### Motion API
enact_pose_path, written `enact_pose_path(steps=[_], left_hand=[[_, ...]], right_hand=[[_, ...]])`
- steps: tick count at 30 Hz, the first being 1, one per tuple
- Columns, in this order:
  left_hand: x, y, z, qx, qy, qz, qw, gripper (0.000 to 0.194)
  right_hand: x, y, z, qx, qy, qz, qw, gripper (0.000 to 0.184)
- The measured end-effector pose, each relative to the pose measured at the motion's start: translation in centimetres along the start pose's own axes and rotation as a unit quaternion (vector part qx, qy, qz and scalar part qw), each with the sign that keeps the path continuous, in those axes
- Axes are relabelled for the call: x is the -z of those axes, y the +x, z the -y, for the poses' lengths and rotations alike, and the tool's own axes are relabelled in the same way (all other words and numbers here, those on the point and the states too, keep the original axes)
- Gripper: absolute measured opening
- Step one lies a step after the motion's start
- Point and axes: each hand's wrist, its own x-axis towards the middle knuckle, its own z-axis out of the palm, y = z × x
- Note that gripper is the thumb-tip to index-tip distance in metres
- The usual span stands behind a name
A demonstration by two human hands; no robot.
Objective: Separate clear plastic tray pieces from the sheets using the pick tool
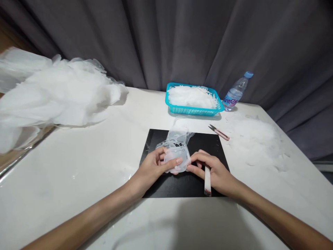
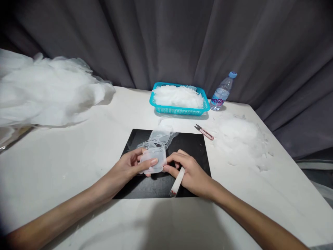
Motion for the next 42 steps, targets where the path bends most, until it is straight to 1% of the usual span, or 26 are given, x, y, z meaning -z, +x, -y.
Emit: enact_pose_path(steps=[4,7,9,11,12,14,16,18,23,24,26,28,29,31,33,34,36,37,38,40,41,42], left_hand=[[0.2,-0.1,-0.4,0.034,0.013,0.032,0.999,0.046],[0.1,0.0,-0.3,0.055,-0.019,0.054,0.997,0.051],[-0.1,-0.1,-0.2,0.057,-0.038,0.060,0.996,0.055],[-0.4,-0.3,0.0,0.053,-0.041,0.062,0.996,0.053],[-0.5,-0.4,0.0,0.051,-0.038,0.064,0.996,0.051],[-0.7,-0.6,0.3,0.053,-0.032,0.069,0.996,0.048],[-0.7,-0.6,0.5,0.064,-0.024,0.079,0.995,0.049],[-0.4,-0.3,0.7,0.072,-0.012,0.092,0.993,0.050],[0.5,0.3,0.1,0.057,0.009,0.124,0.991,0.045],[0.6,0.3,0.0,0.053,0.010,0.129,0.990,0.044],[0.8,0.3,-0.4,0.051,0.014,0.137,0.989,0.041],[0.8,0.2,-0.5,0.053,0.021,0.144,0.988,0.037],[0.9,0.2,-0.6,0.053,0.026,0.148,0.987,0.035],[0.8,0.1,-0.6,0.054,0.035,0.154,0.986,0.033],[0.7,0.1,-0.6,0.053,0.037,0.154,0.986,0.035],[0.7,0.1,-0.5,0.047,0.037,0.147,0.987,0.035],[0.7,0.2,-0.3,0.017,0.060,0.120,0.991,0.038],[0.7,0.1,-0.3,-0.008,0.091,0.100,0.991,0.040],[0.9,0.1,-0.2,-0.037,0.137,0.079,0.987,0.041],[1.2,0.1,-0.1,-0.089,0.246,0.050,0.964,0.042],[1.3,0.1,-0.1,-0.108,0.292,0.044,0.949,0.042],[1.5,0.1,-0.1,-0.122,0.328,0.044,0.936,0.042]], right_hand=[[0.2,0.0,0.2,0.025,-0.020,-0.012,0.999,0.015],[0.0,-0.2,0.5,0.034,-0.031,-0.029,0.999,0.010],[-0.1,-0.3,0.6,0.055,-0.043,-0.035,0.997,0.010],[-0.1,-0.1,0.3,0.079,-0.085,-0.048,0.992,0.012],[0.0,0.1,0.0,0.084,-0.120,-0.067,0.987,0.014],[0.5,0.6,-0.8,0.067,-0.195,-0.115,0.972,0.016],[1.3,1.0,-1.4,0.035,-0.236,-0.133,0.962,0.017],[2.3,1.2,-1.4,0.021,-0.232,-0.103,0.967,0.015],[4.6,0.6,0.5,0.038,-0.159,0.022,0.986,0.007],[4.9,0.5,0.8,0.043,-0.142,0.044,0.988,0.008],[5.2,0.4,1.1,0.051,-0.106,0.075,0.990,0.014],[4.9,0.4,1.1,0.051,-0.071,0.085,0.993,0.015],[4.7,0.5,1.1,0.049,-0.054,0.080,0.994,0.013],[3.8,0.6,0.8,0.041,-0.028,0.051,0.997,0.007],[3.0,0.6,0.4,0.040,-0.014,0.014,0.999,0.007],[2.7,0.6,0.3,0.045,-0.011,0.007,0.999,0.008],[2.3,0.5,0.0,0.064,-0.016,0.024,0.998,0.012],[2.3,0.5,0.0,0.075,-0.029,0.026,0.996,0.016],[2.4,0.6,-0.1,0.083,-0.050,0.008,0.995,0.022],[2.5,1.0,0.0,0.089,-0.094,-0.063,0.990,0.030],[2.6,1.5,0.2,0.089,-0.108,-0.092,0.986,0.030],[2.6,2.0,0.3,0.088,-0.116,-0.101,0.984,0.026]])
